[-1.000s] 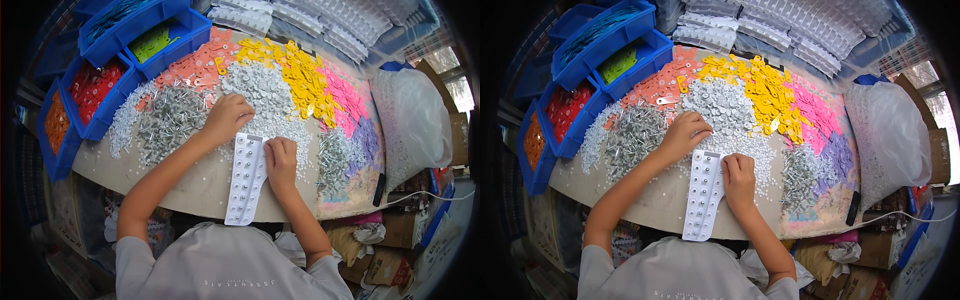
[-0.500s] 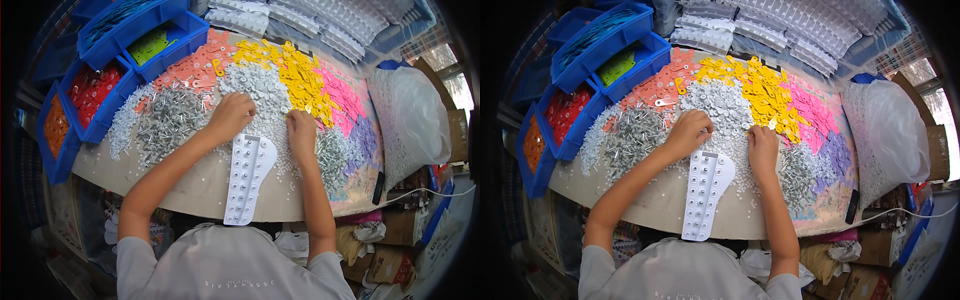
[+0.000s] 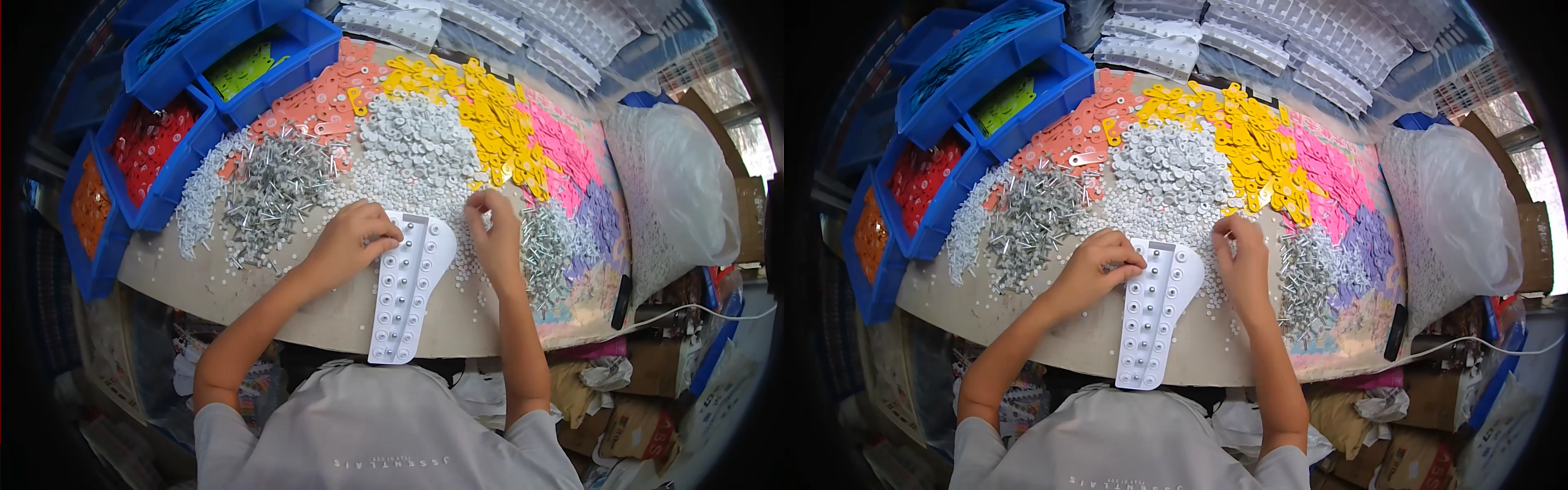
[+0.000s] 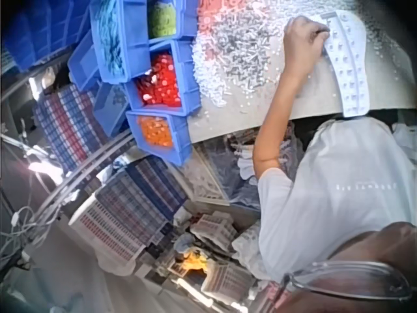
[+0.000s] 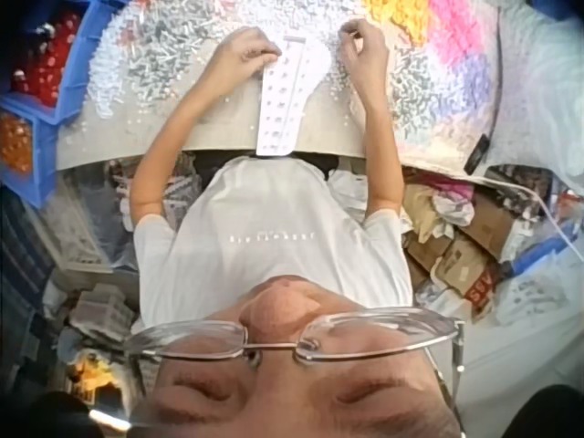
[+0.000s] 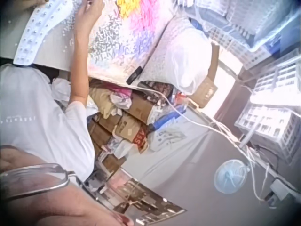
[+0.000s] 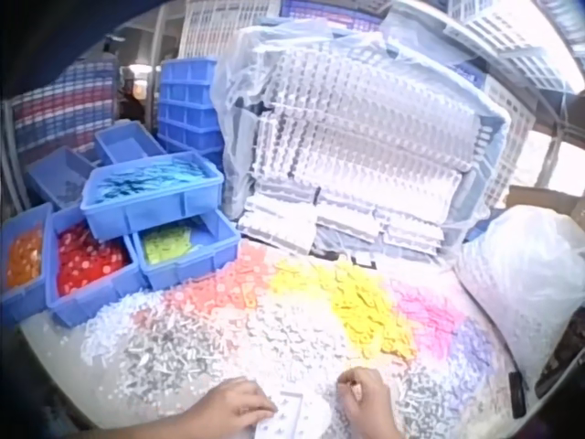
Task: Assembling colorful toy xylophone components into a white plastic base.
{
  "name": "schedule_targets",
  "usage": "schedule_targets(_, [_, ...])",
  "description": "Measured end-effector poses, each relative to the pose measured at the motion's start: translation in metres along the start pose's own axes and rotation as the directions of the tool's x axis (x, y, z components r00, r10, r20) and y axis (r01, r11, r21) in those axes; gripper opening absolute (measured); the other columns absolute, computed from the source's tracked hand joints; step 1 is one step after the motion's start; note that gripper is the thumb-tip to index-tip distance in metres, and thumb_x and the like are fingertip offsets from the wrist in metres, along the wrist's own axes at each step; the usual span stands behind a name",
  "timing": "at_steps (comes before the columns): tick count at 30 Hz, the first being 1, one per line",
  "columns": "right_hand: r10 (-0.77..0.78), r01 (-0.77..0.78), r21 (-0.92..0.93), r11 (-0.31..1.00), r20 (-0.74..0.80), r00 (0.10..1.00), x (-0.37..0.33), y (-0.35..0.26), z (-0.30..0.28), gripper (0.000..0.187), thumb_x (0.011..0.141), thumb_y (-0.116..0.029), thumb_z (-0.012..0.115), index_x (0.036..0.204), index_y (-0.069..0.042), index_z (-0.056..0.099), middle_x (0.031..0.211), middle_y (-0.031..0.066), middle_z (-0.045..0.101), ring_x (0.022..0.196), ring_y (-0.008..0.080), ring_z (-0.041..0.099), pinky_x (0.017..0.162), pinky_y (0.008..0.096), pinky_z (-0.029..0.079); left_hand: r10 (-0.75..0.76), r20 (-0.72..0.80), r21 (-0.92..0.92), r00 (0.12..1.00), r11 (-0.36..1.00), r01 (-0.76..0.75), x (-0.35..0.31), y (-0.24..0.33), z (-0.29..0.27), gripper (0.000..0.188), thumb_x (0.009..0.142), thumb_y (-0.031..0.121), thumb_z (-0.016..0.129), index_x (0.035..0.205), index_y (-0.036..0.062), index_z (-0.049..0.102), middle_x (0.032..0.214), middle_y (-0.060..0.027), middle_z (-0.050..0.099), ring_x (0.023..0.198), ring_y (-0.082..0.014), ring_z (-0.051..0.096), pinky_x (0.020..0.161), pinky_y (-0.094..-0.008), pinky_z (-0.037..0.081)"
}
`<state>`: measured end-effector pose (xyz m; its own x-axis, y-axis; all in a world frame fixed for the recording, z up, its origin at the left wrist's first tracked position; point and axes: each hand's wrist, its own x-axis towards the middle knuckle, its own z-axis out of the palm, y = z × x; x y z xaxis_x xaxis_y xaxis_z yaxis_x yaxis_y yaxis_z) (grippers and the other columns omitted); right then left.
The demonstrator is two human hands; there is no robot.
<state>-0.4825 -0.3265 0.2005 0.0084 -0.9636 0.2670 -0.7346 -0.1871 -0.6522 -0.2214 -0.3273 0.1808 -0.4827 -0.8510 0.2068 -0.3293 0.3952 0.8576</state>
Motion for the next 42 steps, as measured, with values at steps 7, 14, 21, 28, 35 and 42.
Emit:
schedule_targets(7, [-0.007, -0.035, 0.183, 0.982, 0.224, 0.974, -0.036, -0.038, 0.003, 0.009, 0.088, -0.003, 0.067, 0.097, -0.002, 0.068, 0.088, 0.0102, 0.063, 0.085, 0.0265, 0.058, 0.075, 0.0371, 0.049, -0.233, -0.026, -0.119, 0.972, 0.966, 0.228, -0.004, 0.003, 0.008, 0.010, 0.083, 0.009, 0.075, 0.091, 0.0025, 0.072, 0.088, -0.0062, 0.064, 0.083, -0.0220, 0.061, 0.079, -0.0344, 0.048])
schedule_targets(14, [0.018, -0.047, 0.175, 0.983, 0.165, 0.986, -0.041, -0.035, 0.013, 0.010, 0.086, -0.002, 0.069, 0.095, -0.001, 0.066, 0.092, 0.0118, 0.061, 0.089, 0.0281, 0.058, 0.075, 0.0380, 0.049, 0.064, -0.136, 0.158, 0.989, 0.987, -0.042, -0.007, -0.003, 0.013, 0.014, 0.081, 0.011, 0.077, 0.091, 0.0041, 0.070, 0.084, -0.0060, 0.063, 0.080, -0.0238, 0.059, 0.074, -0.0365, 0.046])
schedule_targets(21, [-0.294, 0.293, -0.146, 0.945, 0.014, 0.956, -0.057, -0.023, 0.027, 0.020, 0.079, 0.001, 0.071, 0.098, -0.003, 0.067, 0.096, 0.0086, 0.061, 0.091, 0.0272, 0.058, 0.078, 0.0382, 0.049, 0.317, -0.124, 0.356, 0.940, 0.899, -0.256, -0.007, -0.008, 0.010, 0.015, 0.077, 0.016, 0.081, 0.085, 0.0076, 0.072, 0.077, -0.0028, 0.062, 0.079, -0.0210, 0.058, 0.074, -0.0362, 0.042])
schedule_targets(28, [-0.406, 0.398, -0.226, 0.889, 0.011, 0.914, -0.057, -0.022, 0.027, 0.031, 0.072, 0.004, 0.073, 0.102, -0.004, 0.069, 0.096, 0.0101, 0.062, 0.089, 0.0299, 0.060, 0.075, 0.0390, 0.050, 0.098, -0.189, 0.139, 0.977, 0.988, -0.073, 0.014, -0.005, 0.000, 0.012, 0.081, 0.018, 0.078, 0.084, 0.0084, 0.071, 0.077, -0.0038, 0.064, 0.079, -0.0249, 0.058, 0.079, -0.0383, 0.042])
schedule_targets(35, [-0.199, 0.196, -0.034, 0.980, -0.130, 0.971, -0.050, -0.016, 0.022, 0.014, 0.084, 0.004, 0.065, 0.098, 0.000, 0.063, 0.093, 0.0140, 0.062, 0.090, 0.0343, 0.059, 0.080, 0.0421, 0.049, 0.319, -0.173, 0.489, 0.932, 0.849, -0.200, 0.082, -0.040, -0.005, 0.009, 0.083, 0.013, 0.074, 0.089, 0.0072, 0.071, 0.084, -0.0041, 0.062, 0.089, -0.0242, 0.059, 0.083, -0.0378, 0.043])
schedule_targets(42, [-0.075, 0.076, -0.101, 0.992, 0.006, 0.997, -0.019, 0.018, -0.004, 0.009, 0.089, 0.002, 0.060, 0.097, 0.000, 0.062, 0.093, 0.0171, 0.063, 0.091, 0.0356, 0.057, 0.083, 0.0430, 0.045, 0.319, -0.034, 0.507, 0.947, 0.822, -0.259, 0.094, -0.050, 0.000, 0.006, 0.081, 0.012, 0.072, 0.085, 0.0103, 0.069, 0.087, -0.0036, 0.059, 0.095, -0.0238, 0.058, 0.085, -0.0399, 0.043])
